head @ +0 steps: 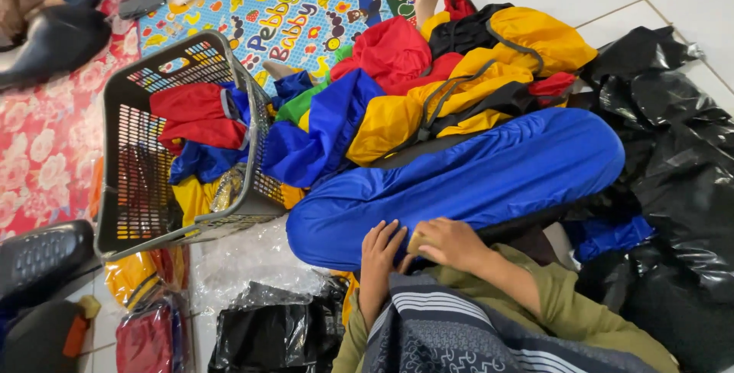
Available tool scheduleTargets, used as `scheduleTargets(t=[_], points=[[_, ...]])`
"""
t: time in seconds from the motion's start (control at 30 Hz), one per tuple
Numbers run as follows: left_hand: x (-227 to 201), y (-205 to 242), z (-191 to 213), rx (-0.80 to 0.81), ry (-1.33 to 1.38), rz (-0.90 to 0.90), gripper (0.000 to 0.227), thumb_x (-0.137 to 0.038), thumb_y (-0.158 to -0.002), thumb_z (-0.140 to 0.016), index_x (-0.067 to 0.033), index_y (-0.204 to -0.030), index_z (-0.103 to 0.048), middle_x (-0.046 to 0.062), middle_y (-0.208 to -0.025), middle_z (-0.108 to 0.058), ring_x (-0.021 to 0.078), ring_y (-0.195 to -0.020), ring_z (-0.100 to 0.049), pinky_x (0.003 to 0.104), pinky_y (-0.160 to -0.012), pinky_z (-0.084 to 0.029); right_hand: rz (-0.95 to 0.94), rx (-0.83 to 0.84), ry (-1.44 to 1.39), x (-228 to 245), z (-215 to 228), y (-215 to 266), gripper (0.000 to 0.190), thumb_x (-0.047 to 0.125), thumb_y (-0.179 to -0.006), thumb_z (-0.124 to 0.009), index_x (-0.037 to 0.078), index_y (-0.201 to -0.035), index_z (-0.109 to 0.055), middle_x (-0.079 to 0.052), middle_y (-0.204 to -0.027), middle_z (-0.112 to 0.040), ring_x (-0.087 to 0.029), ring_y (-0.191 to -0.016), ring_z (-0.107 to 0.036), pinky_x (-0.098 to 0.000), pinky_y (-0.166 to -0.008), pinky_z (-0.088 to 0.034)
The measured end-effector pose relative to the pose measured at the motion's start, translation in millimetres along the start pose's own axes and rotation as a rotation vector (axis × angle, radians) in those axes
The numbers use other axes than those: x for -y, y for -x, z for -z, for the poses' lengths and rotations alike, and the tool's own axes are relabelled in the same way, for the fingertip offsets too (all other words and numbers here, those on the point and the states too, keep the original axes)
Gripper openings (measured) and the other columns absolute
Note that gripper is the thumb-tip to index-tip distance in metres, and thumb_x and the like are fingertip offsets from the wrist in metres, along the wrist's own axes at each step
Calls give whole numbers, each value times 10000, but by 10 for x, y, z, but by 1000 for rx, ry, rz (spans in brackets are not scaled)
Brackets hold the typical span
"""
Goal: Trimming excess material from a motorcycle seat cover with scissors and fitting it onto a seat base.
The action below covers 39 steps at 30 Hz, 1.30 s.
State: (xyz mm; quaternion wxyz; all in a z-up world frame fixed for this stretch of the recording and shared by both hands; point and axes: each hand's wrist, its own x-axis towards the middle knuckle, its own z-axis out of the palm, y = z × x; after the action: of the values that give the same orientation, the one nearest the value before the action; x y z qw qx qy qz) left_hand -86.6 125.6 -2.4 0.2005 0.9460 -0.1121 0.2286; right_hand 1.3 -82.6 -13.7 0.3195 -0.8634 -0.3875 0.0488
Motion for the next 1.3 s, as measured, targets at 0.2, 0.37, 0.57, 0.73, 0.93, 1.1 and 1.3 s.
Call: scheduleTargets(t=[0.2,0.37,0.57,0.73,0.93,1.1,1.3], points=[[180,66,106,113,157,91,435,-354,-805,-853,-148,-1177,-761,46,-1317,-685,313,-1303,-551,488,-1078,-405,-664,82,140,-650,808,218,225,436,-950,-592,288,-1119,-607,-12,-945,-735,-242,-817,-701,-405,-600,-507],[453,-32,-387,-72,-20,50,66,-242,-910,-785,-199,-890,-740,-43,-919,-714,214,-984,-665,359,-894,-479,-501,-397,561,-1069,690,472,412,561,-850,-729,285,-1108,-567,21,-902,-678,-236,-921,-698,-383,-757,-590],[460,-251,-440,-133,-121,69,91,-261,-916,-763,-200,-887,-703,-52,-947,-694,179,-949,-657,332,-841,-464,249,-181,-91,158,-56,-19,225,347,-855,-777,244,-1030,-682,13,-880,-724,-243,-836,-710,-375,-686,-601],[691,-64,163,-334,-248,194,89,-221,-907,-780,-182,-974,-736,-24,-1026,-716,215,-997,-668,365,-911,-490,-41,-281,165,-516,195,-205,305,402,-845,-767,232,-1079,-670,-59,-911,-704,-307,-844,-706,-444,-696,-592],[1161,407,333,-714,110,1044,458,-334,-982,-724,-121,-1355,-566,166,-1309,-595,353,-1235,-573,494,-1040,-434,-367,-487,258,-721,339,-509,392,563,-874,-776,283,-1086,-600,24,-916,-683,-225,-891,-711,-365,-782,-572],[1222,388,288,-800,730,1460,648,-491,-1008,-674,-105,-1477,-447,225,-1393,-529,381,-1282,-549,520,-1054,-455,193,-315,-208,538,-236,-867,263,399,-826,-828,222,-935,-667,-37,-848,-733,-259,-829,-724,-376,-740,-587],[1202,427,214,-819,1275,1531,889,-709,-886,-679,-84,-1478,-459,190,-1352,-601,351,-1206,-632,473,-1017,-541,340,-41,-376,221,-789,-1471,338,473,-838,-789,253,-1060,-662,-48,-859,-654,-299,-826,-707,-387,-719,-568]])
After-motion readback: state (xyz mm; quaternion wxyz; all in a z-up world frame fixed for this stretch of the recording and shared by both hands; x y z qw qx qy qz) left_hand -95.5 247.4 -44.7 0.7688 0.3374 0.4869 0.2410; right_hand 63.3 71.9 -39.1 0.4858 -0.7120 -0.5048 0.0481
